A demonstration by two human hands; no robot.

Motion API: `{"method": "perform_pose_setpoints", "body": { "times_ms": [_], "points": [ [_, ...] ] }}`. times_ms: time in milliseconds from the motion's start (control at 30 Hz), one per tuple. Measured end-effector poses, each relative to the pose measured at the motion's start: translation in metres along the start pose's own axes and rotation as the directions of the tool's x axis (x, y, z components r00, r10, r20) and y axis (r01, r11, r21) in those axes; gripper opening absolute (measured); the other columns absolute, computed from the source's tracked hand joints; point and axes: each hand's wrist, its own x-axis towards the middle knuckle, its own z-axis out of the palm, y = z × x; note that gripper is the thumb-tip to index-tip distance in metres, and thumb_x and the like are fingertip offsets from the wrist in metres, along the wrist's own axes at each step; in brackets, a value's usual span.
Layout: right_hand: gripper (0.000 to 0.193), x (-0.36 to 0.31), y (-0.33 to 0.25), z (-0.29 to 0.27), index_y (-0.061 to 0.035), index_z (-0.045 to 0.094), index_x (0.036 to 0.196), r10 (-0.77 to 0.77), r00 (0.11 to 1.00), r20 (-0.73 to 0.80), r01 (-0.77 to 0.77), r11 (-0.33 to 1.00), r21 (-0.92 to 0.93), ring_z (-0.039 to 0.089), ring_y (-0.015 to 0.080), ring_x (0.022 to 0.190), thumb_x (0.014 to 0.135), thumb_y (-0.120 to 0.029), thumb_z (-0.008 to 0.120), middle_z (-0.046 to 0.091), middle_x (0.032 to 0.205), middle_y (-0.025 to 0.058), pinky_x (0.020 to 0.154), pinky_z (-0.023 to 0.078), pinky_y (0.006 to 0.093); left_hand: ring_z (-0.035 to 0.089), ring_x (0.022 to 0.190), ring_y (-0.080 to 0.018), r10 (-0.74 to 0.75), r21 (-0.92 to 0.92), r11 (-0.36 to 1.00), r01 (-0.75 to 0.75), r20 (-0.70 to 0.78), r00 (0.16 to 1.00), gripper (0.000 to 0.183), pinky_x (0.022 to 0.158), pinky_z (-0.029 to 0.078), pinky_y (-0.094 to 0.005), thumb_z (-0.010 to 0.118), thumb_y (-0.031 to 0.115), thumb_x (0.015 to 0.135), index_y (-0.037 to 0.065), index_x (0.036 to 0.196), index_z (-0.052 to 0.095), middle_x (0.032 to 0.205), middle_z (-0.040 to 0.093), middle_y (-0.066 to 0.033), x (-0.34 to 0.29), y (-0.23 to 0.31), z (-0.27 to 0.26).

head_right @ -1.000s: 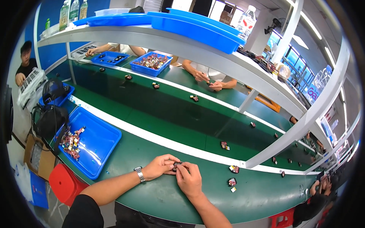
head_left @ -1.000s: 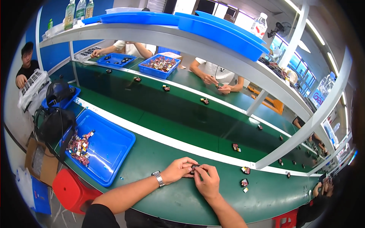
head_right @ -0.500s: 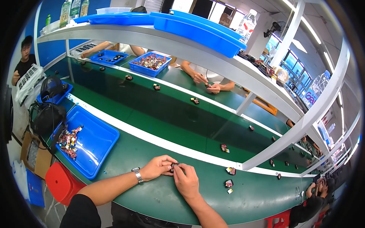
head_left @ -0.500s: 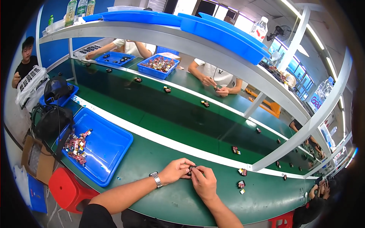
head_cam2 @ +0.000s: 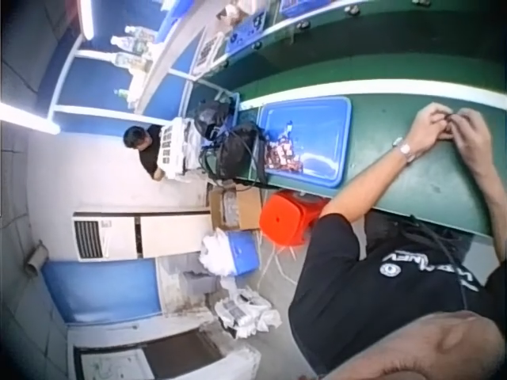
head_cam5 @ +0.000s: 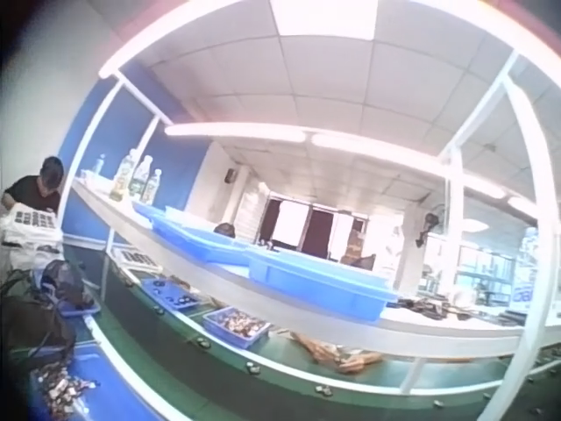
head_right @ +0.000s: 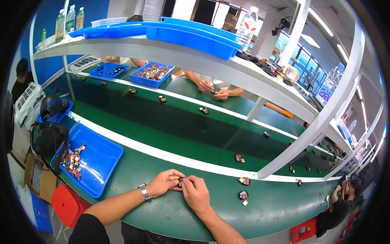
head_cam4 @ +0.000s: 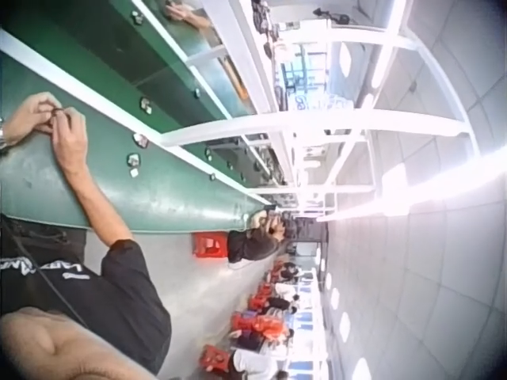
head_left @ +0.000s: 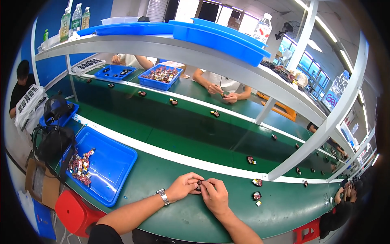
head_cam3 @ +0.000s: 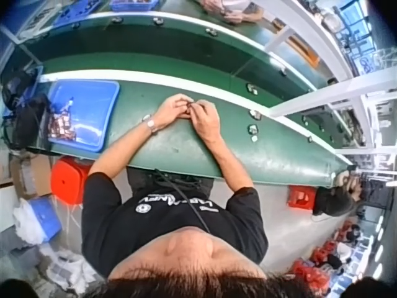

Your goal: Assembling small electronic modules or components at a production line workstation.

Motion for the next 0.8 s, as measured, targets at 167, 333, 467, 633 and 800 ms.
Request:
{"method": "perform_pose_setpoints", "body": {
  "times_ms": [167,333,467,633,800],
  "points": [
    [0.023,-0.001,0.002,-0.004,-0.0043,0.069,0.092,0.012,1.0,-0.024,-0.012,1.0,0.025,0.064,0.0232,0.08,0.072,-0.001,0.079,0.064,0.092,0.0072,0.066,0.054,0.0335,0.063,0.109,-0.0174,-0.021,0.022,1.0,0.022,-0.001,1.0,0.028,0.093,0.057,-0.0316,0.044,-0.003,0.099,-0.002,0.127,0.05,0.119,0.062,-0.0116,0.0,0.003,0.002],
    [0.022,-0.002,0.004,0.001,-0.0046,0.069,0.094,-0.025,0.999,-0.028,0.026,1.0,0.016,0.065,0.0223,0.08,0.074,-0.004,0.079,0.063,0.095,0.0067,0.067,0.055,0.033,0.064,0.108,-0.0174,-0.02,0.013,1.0,0.02,0.006,1.0,0.027,0.093,0.058,-0.032,0.045,-0.002,0.1,0.0,0.126,0.051,0.12,0.062,-0.0114,0.0,0.002,-0.002],
    [0.022,-0.002,0.01,0.005,-0.0036,0.068,0.093,0.039,0.998,-0.052,-0.033,0.994,0.108,0.065,0.0218,0.079,0.075,-0.004,0.079,0.064,0.095,0.0078,0.067,0.056,0.0315,0.064,0.106,-0.017,0.005,0.011,1.0,-0.005,-0.013,1.0,0.023,0.09,0.058,-0.0315,0.049,0.0,0.099,0.0,0.122,0.053,0.119,0.063,-0.0117,0.001,0.0,-0.002],
    [0.021,0.0,0.011,0.001,0.0005,0.069,0.096,0.313,0.931,0.188,-0.362,0.857,0.366,0.068,0.0189,0.077,0.077,-0.002,0.079,0.066,0.09,0.0115,0.067,0.057,0.0278,0.064,0.105,-0.0159,0.084,0.112,0.991,-0.075,-0.076,0.994,0.018,0.085,0.057,-0.0305,0.052,0.001,0.099,0.0,0.116,0.054,0.113,0.065,-0.0107,0.0,-0.007,0.0],
    [0.017,0.0,0.014,0.002,0.0022,0.068,0.097,0.377,0.9,0.218,-0.435,0.753,0.494,0.068,0.0148,0.077,0.081,0.0,0.074,0.067,0.09,0.0101,0.068,0.057,0.0258,0.064,0.102,-0.0139,0.194,0.218,0.96,-0.173,-0.076,0.978,0.014,0.085,0.056,-0.0283,0.053,0.0,0.098,-0.001,0.112,0.054,0.109,0.065,-0.01,0.005,-0.015,-0.002]
  ]
}}
